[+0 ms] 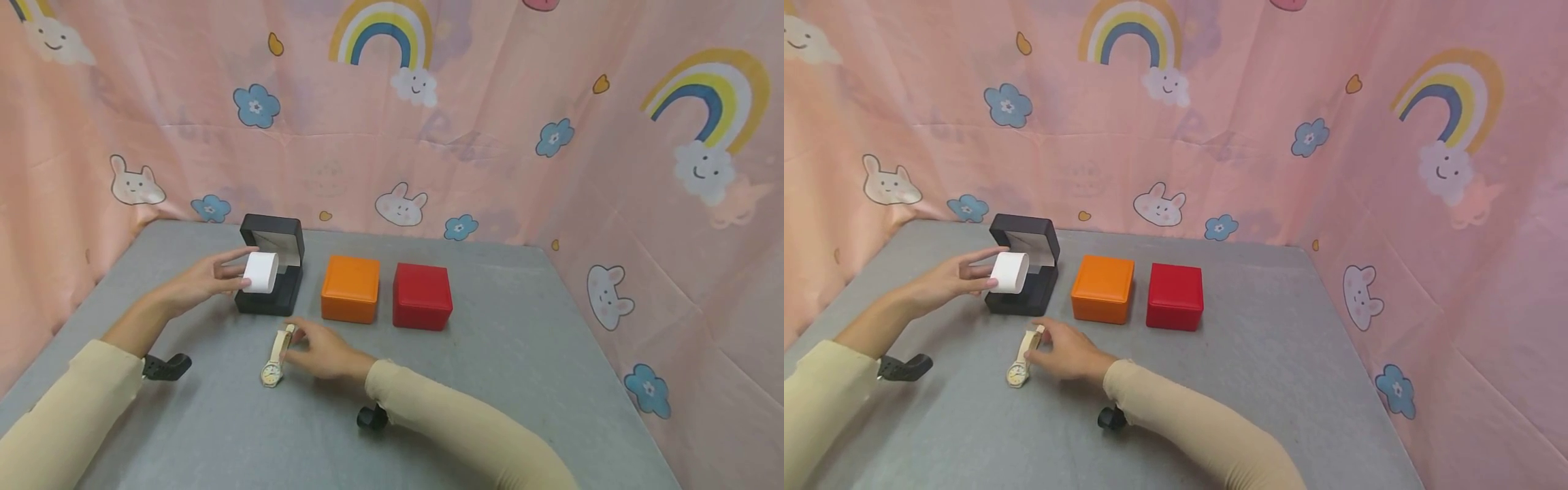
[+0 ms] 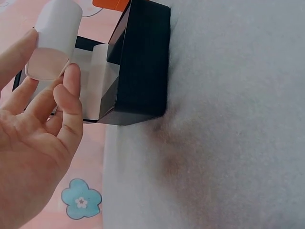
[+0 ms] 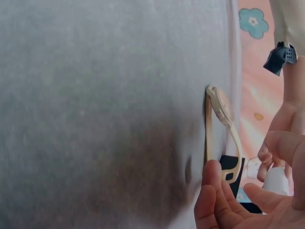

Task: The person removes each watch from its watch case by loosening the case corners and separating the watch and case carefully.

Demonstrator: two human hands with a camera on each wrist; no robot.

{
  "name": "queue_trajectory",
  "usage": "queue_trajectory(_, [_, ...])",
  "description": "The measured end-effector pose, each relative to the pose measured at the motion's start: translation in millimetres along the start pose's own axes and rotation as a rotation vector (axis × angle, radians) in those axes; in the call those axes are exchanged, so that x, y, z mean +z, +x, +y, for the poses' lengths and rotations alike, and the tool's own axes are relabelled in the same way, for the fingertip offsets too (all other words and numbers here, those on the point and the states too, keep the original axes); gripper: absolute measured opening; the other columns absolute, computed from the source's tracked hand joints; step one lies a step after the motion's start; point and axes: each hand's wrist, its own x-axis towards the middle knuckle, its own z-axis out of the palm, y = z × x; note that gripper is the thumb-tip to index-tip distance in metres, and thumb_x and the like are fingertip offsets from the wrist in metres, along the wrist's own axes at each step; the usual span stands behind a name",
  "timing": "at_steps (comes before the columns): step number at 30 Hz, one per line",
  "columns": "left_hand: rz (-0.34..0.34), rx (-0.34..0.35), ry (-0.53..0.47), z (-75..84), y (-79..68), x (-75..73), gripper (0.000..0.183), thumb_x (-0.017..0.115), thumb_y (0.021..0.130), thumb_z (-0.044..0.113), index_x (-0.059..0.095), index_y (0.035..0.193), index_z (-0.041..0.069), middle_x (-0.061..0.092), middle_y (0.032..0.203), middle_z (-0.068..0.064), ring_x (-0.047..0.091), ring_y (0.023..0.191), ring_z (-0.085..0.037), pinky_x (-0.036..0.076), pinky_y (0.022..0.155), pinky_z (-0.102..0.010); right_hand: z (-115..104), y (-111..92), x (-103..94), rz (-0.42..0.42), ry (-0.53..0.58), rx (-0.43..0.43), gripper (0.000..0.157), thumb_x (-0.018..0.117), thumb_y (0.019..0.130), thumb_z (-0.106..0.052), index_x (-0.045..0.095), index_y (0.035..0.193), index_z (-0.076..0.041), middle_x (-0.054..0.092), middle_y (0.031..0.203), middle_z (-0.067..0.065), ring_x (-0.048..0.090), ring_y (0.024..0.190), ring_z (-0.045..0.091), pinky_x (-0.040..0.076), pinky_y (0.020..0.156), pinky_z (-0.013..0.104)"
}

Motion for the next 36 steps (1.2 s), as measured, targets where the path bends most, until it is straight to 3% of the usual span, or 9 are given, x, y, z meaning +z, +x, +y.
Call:
queue_trajectory(6, [-0.013, -0.013, 0.022, -0.7, 5.0, -0.1, 0.078, 0.062, 0.101, 0.028, 0.017, 0.164, 0.015, 0.03, 0.159, -0.031, 0.04, 0.144, -0.047, 0.045, 0.106, -0.06, 0.1, -1.6, -6.7, 0.006, 0.015, 0.044, 0.058, 0.067, 0.098, -0.031, 0.046, 0.151, -0.02, 0.062, 0.135, 0.008, 0.06, 0.086, 0.009, 0.052, 0.076, 0.023])
queue_trajectory(10, [-0.029, -0.027, 0.016, -4.3, 6.8, 1.5, 0.08, 0.063, 0.101, 0.029, 0.016, 0.164, 0.016, 0.027, 0.161, -0.032, 0.032, 0.148, -0.049, 0.033, 0.113, -0.069, -0.1, -3.8, -8.3, 0.002, 0.056, 0.07, 0.057, 0.067, 0.098, -0.031, 0.047, 0.15, -0.021, 0.061, 0.136, 0.008, 0.061, 0.086, 0.011, 0.053, 0.074, 0.024])
queue_trajectory(13, [-0.039, -0.037, 0.006, -9.4, 7.1, 3.8, 0.08, 0.064, 0.1, 0.029, 0.017, 0.164, 0.015, 0.024, 0.163, -0.031, 0.025, 0.151, -0.05, 0.028, 0.116, -0.069, 1.2, -6.6, -7.8, -0.001, 0.081, 0.067, 0.056, 0.068, 0.097, -0.029, 0.048, 0.149, -0.019, 0.061, 0.136, 0.009, 0.061, 0.085, 0.011, 0.054, 0.072, 0.023])
queue_trajectory(16, [-0.044, -0.03, 0.014, -13.2, 7.3, 6.5, 0.08, 0.064, 0.1, 0.028, 0.018, 0.163, 0.013, 0.023, 0.164, -0.031, 0.023, 0.151, -0.05, 0.031, 0.116, -0.067, 4.2, -8.7, -7.6, 0.004, 0.087, 0.052, 0.055, 0.067, 0.098, -0.027, 0.048, 0.149, -0.017, 0.061, 0.136, 0.011, 0.061, 0.085, 0.011, 0.053, 0.072, 0.022])
queue_trajectory(25, [-0.02, -0.033, 0.117, -12.3, 16.0, 8.5, 0.08, 0.063, 0.101, 0.031, 0.017, 0.163, 0.01, 0.026, 0.16, -0.035, 0.032, 0.145, -0.054, 0.039, 0.11, -0.067, 6.4, -7.3, -13.7, 0.013, 0.089, 0.026, 0.058, 0.067, 0.098, -0.026, 0.046, 0.151, -0.016, 0.061, 0.136, 0.014, 0.062, 0.084, 0.012, 0.054, 0.072, 0.023])
queue_trajectory(36, [-0.003, -0.043, 0.133, -13.0, 21.8, 10.0, 0.081, 0.065, 0.099, 0.029, 0.02, 0.162, 0.008, 0.027, 0.159, -0.036, 0.028, 0.147, -0.054, 0.032, 0.113, -0.069, 6.5, -6.5, -15.7, 0.018, 0.063, 0.008, 0.058, 0.066, 0.098, -0.026, 0.045, 0.151, -0.015, 0.063, 0.132, 0.013, 0.062, 0.085, 0.009, 0.052, 0.072, 0.021])
